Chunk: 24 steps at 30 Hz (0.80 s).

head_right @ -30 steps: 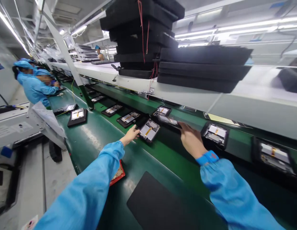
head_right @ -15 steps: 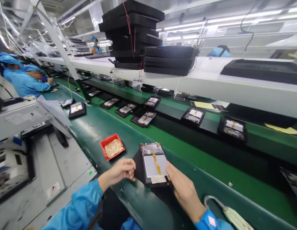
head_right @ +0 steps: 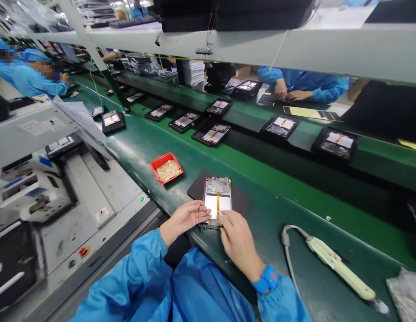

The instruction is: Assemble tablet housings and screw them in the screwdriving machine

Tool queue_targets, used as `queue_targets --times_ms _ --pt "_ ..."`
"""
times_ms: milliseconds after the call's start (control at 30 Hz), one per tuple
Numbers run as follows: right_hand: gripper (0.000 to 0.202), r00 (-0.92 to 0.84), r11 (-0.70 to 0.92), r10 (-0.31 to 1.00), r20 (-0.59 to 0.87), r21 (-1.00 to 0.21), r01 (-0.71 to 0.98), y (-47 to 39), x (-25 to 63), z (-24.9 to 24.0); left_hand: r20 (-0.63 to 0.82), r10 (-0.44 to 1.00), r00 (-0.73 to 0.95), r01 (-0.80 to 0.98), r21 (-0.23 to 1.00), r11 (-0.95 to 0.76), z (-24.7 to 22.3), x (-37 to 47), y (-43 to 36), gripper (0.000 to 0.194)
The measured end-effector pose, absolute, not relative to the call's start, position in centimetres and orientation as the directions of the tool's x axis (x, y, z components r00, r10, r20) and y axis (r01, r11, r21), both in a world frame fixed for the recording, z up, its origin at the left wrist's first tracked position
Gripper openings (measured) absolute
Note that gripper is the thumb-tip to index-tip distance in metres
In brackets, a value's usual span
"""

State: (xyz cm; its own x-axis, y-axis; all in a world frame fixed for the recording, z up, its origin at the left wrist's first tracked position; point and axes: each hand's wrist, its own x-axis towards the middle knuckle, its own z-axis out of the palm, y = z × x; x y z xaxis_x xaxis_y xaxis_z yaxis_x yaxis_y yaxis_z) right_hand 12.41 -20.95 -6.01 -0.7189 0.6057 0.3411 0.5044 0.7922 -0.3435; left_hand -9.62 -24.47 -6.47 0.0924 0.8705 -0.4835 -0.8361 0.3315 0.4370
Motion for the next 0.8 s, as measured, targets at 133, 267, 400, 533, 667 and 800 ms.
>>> queue_targets --times_ms 133,267,400,533,667,800 --pt "0.022 -0.766 0.844 0.504 0.399 -0.415 0.339 -23.1 9.3 -5.8 -0.508 0.861 0.044 -0.872 0.402 0.281 -6.1 -8.7 -24.4 0.009" --pt "0.024 -0.717 0.803 0.529 0.454 -0.542 0.249 -23.5 8.0 -6.9 -0.485 0.873 0.046 -0.861 0.424 0.281 -5.8 -8.7 -24.2 0.010" --pt "0.016 -0.453 0.283 0.875 0.169 -0.939 0.195 -22.7 7.7 -6.6 -0.426 0.892 -0.151 -0.649 0.724 0.236 -5.5 -9.5 -24.6 0.015" --pt "0.037 -0.433 -0.429 0.831 -0.348 -0.898 -0.101 -22.2 7.2 -5.5 -0.213 0.952 -0.219 -0.146 0.972 0.184 -5.3 -9.4 -26.5 0.016" --pt "0.037 -0.472 -0.491 0.790 -0.392 -0.865 -0.102 -22.5 6.7 -5.2 -0.143 0.966 -0.217 0.036 0.987 0.155 -5.0 -8.6 -27.8 0.015" --pt "0.033 -0.433 -0.378 0.830 -0.351 -0.925 0.027 -22.6 6.6 -5.5 -0.130 0.967 -0.218 0.124 0.979 0.159 -4.1 -8.8 -27.7 0.013"
